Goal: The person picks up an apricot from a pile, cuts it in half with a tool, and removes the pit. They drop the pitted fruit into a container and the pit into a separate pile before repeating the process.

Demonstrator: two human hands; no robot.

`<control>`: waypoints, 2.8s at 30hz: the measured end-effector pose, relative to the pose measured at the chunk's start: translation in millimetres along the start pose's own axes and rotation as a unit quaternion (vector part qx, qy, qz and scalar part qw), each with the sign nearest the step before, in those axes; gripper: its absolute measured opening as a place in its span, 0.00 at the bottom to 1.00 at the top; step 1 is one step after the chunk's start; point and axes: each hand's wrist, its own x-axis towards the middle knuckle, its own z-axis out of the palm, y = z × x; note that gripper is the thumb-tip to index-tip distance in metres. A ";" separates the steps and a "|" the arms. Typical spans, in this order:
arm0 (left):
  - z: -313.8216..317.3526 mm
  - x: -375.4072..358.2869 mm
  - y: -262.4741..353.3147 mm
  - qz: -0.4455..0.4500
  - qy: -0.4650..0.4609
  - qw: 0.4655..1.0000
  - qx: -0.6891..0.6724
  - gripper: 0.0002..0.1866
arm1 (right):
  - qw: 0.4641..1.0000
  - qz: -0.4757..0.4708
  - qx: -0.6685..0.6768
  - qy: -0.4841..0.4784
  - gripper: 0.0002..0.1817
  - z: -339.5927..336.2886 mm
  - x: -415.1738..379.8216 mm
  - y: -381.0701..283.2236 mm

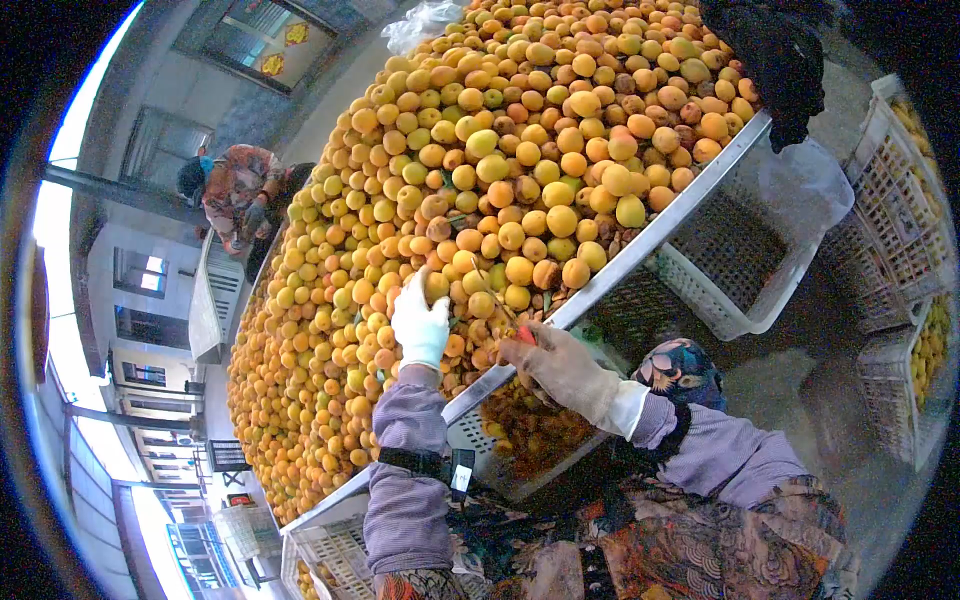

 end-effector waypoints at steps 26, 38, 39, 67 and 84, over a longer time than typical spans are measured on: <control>-60.4 -218.5 71.4 -0.277 0.032 0.410 -0.868 0.31 | 0.943 0.084 -0.199 -0.252 0.18 35.4 -61.5 45.7; -61.9 -240.9 69.2 -0.306 0.036 0.548 -0.778 0.35 | 0.917 0.134 -0.200 -0.318 0.20 41.3 -76.3 55.4; -63.0 -241.0 71.6 -0.315 0.045 0.561 -0.764 0.35 | 0.914 0.167 -0.193 -0.314 0.21 43.3 -78.5 53.8; -59.2 -248.9 74.6 -0.165 0.081 0.782 -0.596 0.27 | 0.915 0.247 -0.186 -0.258 0.26 52.5 -87.9 58.8; -49.9 -245.3 69.8 -0.214 0.072 0.783 -0.580 0.28 | 0.944 0.245 -0.151 -0.159 0.24 61.8 -86.8 74.3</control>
